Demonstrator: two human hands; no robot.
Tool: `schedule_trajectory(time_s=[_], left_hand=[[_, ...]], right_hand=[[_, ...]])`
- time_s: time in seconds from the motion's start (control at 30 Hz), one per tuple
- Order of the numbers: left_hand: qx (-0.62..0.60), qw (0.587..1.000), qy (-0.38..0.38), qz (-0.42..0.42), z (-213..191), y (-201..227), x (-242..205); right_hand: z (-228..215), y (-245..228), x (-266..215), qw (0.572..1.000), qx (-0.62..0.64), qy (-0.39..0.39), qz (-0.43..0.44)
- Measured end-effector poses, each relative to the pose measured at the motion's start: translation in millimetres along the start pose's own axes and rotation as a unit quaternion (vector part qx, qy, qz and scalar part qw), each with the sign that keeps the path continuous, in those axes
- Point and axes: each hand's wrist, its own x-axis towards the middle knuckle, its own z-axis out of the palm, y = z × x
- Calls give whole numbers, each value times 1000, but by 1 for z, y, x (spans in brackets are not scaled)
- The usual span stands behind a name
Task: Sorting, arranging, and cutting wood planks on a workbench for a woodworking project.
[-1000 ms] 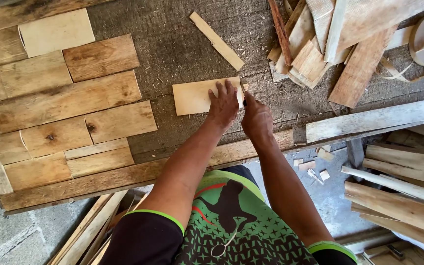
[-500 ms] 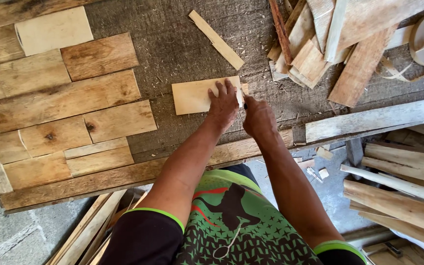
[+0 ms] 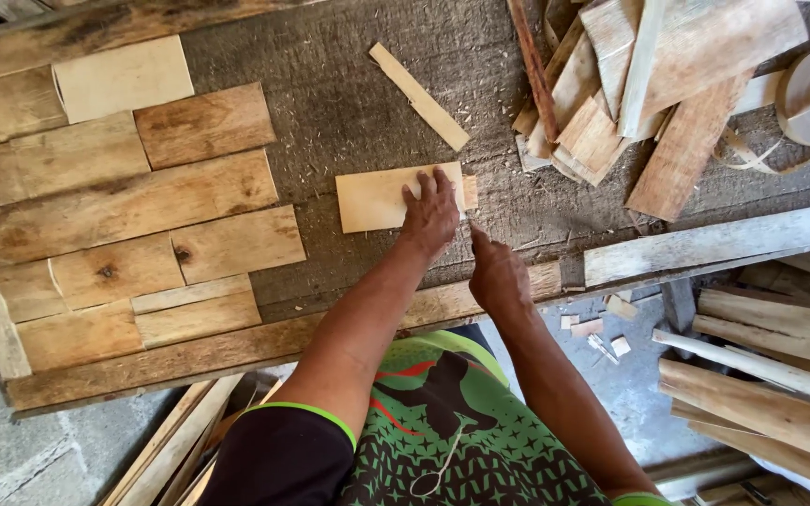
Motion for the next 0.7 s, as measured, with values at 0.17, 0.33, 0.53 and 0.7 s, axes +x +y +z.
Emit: schedule_trajectory(time_s=[0.17,0.33,0.53,0.7], left_hand=[[-62,995,73,-12,25,2,10],[-89,995,29,-28,-5,3,-6],[-62,993,98,-18,18,4,3],[-63,996,66,-7,1,1,-5]], right_hand=[[-27,-5,0,998,54,-2,19],[-46,-21,25,996,72,0,52],[-33,-24,43,998,30,-3,46],[-25,-20,44,1000,15,22,11]])
